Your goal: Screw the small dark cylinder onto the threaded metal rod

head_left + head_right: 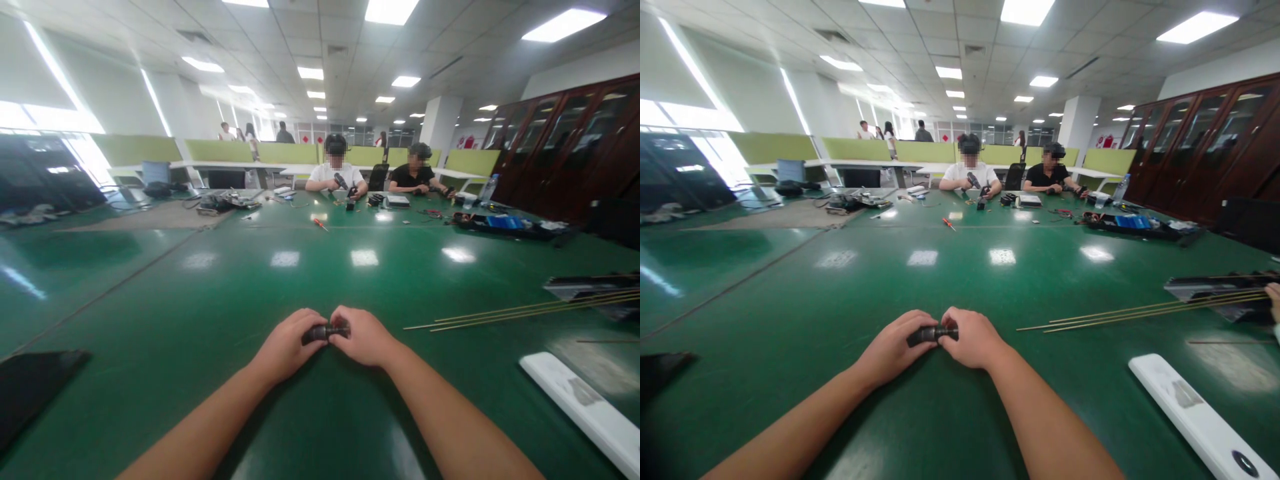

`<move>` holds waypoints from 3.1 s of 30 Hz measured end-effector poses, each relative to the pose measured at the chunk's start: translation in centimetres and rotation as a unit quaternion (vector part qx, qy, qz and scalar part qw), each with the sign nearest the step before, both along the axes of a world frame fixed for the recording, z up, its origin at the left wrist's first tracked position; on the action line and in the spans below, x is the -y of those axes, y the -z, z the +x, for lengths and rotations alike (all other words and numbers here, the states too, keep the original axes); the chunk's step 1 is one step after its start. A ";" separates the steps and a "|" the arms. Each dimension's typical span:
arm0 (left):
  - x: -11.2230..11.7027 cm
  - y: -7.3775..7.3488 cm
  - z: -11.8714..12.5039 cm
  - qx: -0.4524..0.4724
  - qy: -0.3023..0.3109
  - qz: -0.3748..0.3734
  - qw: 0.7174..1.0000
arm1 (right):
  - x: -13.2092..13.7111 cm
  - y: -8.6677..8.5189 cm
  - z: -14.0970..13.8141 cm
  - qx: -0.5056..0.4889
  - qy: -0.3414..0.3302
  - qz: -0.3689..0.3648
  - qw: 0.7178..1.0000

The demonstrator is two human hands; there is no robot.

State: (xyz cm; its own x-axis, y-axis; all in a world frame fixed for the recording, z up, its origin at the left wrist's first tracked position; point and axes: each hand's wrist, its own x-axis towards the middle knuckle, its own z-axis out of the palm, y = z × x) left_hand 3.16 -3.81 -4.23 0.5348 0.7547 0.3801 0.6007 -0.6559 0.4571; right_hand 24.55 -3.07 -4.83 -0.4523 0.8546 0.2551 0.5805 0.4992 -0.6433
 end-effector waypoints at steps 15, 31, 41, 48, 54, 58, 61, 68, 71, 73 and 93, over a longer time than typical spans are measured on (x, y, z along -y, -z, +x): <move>0.1 -0.4 0.1 0.018 -0.015 -0.007 1.000 | -0.3 0.1 -0.1 0.002 -0.017 0.008 1.000; -0.1 0.0 -0.2 0.025 -0.010 0.021 0.999 | 0.0 -0.2 -0.1 0.003 -0.008 0.007 1.000; -0.1 0.0 -0.1 0.024 -0.008 0.010 1.000 | -0.4 0.3 -0.1 0.015 -0.020 0.021 0.999; 0.0 0.0 -0.2 0.025 -0.016 0.012 0.999 | -0.5 0.3 0.0 0.018 -0.018 0.026 0.999; -0.2 0.2 -0.3 0.029 -0.020 0.015 0.999 | -0.4 0.1 -0.1 0.020 -0.017 0.026 0.999; -0.2 0.2 -0.4 0.028 -0.022 0.015 0.999 | -0.4 0.1 -0.1 0.022 -0.016 0.031 0.999; -0.2 0.2 -0.4 0.029 -0.024 0.018 0.999 | -0.4 0.2 0.0 0.022 -0.016 0.034 0.999; -0.2 0.1 -0.4 0.027 -0.028 0.011 0.999 | -0.5 0.3 0.1 0.024 -0.018 0.037 0.999; -0.2 0.1 -0.4 0.026 -0.029 0.011 0.999 | -0.5 0.3 0.1 0.027 -0.019 0.037 0.999; -0.2 0.2 -0.5 0.024 -0.028 0.011 0.999 | -0.5 0.2 0.1 0.026 -0.019 0.036 0.999; -0.3 0.3 -0.6 0.016 -0.036 0.025 0.999 | -0.6 0.4 0.2 0.007 -0.013 0.020 1.000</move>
State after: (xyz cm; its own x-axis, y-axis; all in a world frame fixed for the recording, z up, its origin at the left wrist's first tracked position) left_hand 2.57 -3.53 -4.50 0.4664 0.7705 0.4344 0.6331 -0.6338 0.4444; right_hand 24.79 -2.44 -5.21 -0.4785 0.8313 0.2828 0.5759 0.5402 -0.6136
